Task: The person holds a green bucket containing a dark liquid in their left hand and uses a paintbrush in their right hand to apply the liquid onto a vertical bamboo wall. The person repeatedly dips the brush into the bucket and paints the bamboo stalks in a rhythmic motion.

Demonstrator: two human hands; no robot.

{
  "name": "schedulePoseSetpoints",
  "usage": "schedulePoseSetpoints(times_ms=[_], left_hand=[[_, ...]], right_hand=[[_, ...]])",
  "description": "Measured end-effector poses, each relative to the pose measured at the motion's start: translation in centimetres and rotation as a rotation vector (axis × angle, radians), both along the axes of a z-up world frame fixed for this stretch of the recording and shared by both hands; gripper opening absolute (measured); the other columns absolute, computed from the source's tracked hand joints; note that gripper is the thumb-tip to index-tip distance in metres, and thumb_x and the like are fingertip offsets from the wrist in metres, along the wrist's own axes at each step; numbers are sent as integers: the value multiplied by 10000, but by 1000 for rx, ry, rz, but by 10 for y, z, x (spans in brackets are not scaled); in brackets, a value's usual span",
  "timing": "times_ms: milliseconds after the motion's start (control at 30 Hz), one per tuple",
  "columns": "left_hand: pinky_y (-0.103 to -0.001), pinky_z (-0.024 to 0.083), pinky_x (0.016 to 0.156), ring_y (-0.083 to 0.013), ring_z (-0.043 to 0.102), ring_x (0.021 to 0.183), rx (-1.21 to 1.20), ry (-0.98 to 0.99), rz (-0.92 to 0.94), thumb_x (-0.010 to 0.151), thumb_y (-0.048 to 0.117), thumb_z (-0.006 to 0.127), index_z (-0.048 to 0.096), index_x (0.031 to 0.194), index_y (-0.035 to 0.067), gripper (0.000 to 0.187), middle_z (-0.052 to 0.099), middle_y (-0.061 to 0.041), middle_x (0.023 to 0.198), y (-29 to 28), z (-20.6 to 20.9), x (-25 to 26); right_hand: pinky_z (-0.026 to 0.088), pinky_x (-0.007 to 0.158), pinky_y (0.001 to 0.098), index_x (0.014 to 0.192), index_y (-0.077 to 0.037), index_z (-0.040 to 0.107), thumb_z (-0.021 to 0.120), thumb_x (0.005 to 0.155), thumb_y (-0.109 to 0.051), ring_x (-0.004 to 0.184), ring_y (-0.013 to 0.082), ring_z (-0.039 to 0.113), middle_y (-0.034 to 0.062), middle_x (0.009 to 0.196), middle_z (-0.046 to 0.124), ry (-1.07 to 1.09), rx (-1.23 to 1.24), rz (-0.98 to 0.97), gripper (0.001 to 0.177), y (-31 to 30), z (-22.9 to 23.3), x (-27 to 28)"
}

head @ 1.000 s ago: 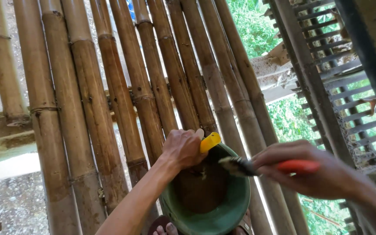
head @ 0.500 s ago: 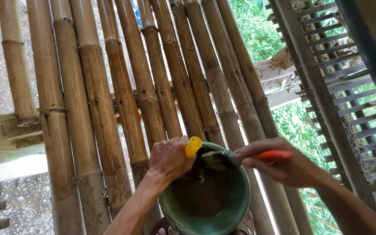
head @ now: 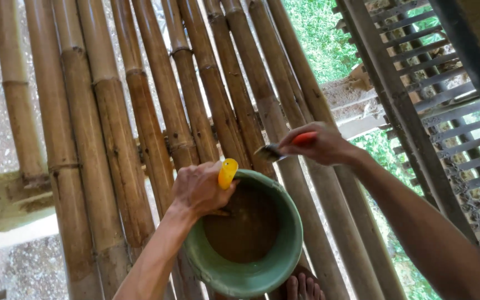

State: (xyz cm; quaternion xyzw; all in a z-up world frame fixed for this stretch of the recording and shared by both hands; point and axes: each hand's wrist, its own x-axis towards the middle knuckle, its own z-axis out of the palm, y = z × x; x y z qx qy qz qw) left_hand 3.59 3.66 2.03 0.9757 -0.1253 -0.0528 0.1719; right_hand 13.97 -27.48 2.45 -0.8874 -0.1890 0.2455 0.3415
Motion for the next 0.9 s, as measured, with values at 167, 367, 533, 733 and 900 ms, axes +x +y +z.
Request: schedulePoseSetpoints(times_ms=[167, 367, 533, 733, 900], left_hand=[[-482, 584, 654, -370, 746, 679, -11, 50, 7, 816, 605, 626, 618, 851, 201, 405, 684, -41, 733, 10, -34, -5], [-460, 578, 586, -342, 729, 611, 5, 10, 15, 784, 644, 645, 587, 828, 237, 413, 663, -11, 691, 10, -30, -4], [-442, 587, 579, -309, 736, 594, -18, 4, 0, 797, 609, 655, 592, 823, 232, 383, 681, 4, 687, 10, -22, -4], [-417, 591, 582, -273, 743, 622, -10, -9, 6, 778, 606, 685, 607, 832, 238, 380, 688, 20, 695, 8, -17, -4], [-425, 595, 591, -271, 745, 626, -12, 0, 10, 775, 606, 697, 620, 835, 226, 392, 694, 15, 693, 7, -11, -4]], right_hand=[[559, 891, 480, 1012, -276, 827, 756, 881, -298, 901, 320, 752, 67, 916, 800, -53, 166, 186, 151, 43, -72, 79], [560, 840, 524, 1005, -267, 804, 742, 902, -337, 882, 415, 724, 135, 910, 759, -346, 206, 120, 140, 83, -109, 151], [568, 842, 534, 985, -169, 757, 680, 971, -302, 916, 465, 716, 206, 933, 726, -616, 348, 202, 154, 86, -151, 145], [599, 864, 423, 970, -260, 717, 699, 926, -332, 1081, 348, 684, 86, 1245, 666, -617, 87, 272, 86, 30, -163, 36], [589, 803, 553, 1119, -317, 699, 568, 988, -319, 1077, 447, 670, 26, 1374, 693, -81, -23, 286, 185, -1, -71, -24]])
